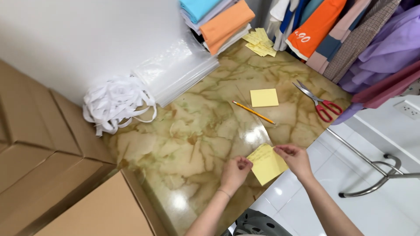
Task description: Packing items into cardboard boxes and tying them with decorative ribbons
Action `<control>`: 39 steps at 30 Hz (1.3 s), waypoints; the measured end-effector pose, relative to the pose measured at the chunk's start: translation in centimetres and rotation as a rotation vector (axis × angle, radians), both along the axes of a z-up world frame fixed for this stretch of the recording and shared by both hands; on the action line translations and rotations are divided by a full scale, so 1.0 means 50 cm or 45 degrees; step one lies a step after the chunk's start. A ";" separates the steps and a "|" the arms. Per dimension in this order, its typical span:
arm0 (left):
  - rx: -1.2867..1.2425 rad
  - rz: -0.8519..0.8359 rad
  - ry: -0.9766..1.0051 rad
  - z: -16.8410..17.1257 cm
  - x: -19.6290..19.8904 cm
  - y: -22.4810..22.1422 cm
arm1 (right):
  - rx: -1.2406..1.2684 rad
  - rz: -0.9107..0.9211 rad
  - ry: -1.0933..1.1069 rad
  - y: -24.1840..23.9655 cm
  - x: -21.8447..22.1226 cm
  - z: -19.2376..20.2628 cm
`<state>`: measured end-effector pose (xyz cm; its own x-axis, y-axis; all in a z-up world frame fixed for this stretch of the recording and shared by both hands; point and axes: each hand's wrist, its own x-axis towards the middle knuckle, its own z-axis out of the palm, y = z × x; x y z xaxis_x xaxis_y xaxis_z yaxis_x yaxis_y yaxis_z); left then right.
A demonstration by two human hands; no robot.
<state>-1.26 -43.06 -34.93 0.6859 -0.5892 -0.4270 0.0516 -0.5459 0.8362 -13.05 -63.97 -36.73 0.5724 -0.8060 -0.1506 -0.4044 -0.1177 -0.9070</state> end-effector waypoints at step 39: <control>0.579 0.012 -0.211 -0.099 0.044 -0.063 | -0.772 0.212 0.476 0.000 0.077 -0.108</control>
